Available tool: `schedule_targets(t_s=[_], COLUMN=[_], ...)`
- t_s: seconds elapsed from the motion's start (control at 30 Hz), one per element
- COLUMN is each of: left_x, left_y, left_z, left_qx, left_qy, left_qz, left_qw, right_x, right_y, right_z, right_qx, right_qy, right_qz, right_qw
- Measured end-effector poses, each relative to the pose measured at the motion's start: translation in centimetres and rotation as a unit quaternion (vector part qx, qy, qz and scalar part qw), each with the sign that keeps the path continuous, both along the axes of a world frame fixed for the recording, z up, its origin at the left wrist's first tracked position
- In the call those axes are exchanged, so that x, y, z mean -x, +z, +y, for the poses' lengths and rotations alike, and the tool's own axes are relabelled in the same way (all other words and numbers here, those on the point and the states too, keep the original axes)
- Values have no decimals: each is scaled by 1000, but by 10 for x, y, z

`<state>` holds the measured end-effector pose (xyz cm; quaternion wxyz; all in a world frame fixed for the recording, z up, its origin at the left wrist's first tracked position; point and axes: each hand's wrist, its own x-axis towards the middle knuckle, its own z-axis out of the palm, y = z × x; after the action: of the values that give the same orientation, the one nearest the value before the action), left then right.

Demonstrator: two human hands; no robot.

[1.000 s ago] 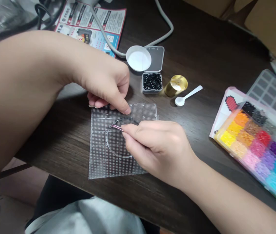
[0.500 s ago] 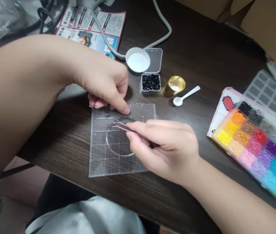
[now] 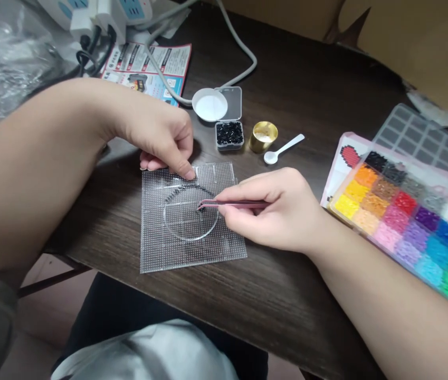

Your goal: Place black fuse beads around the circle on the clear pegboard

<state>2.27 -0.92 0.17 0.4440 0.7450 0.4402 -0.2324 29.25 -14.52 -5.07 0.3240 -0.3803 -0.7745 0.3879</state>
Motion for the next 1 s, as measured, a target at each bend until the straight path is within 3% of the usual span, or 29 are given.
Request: schedule_targets(t_s=[0.2, 0.33, 0.7, 1.0], left_x=[2, 0, 1, 0], left_y=[3, 1, 2, 7], left_z=[-2, -1, -2, -6], left_qx=[8, 10, 12, -1], left_qy=[4, -2, 1, 2], left_qz=[-3, 2, 0, 20], left_qw=[1000, 1000, 1000, 1000], right_x=[6, 5, 7, -14], right_y=[-1, -2, 0, 10], right_z=[2, 1, 1, 21], right_qx=[2, -12, -17, 55], right_qy=[73, 85, 88, 19], right_qz=[7, 2, 7, 0], right_qw=[997, 996, 996, 998])
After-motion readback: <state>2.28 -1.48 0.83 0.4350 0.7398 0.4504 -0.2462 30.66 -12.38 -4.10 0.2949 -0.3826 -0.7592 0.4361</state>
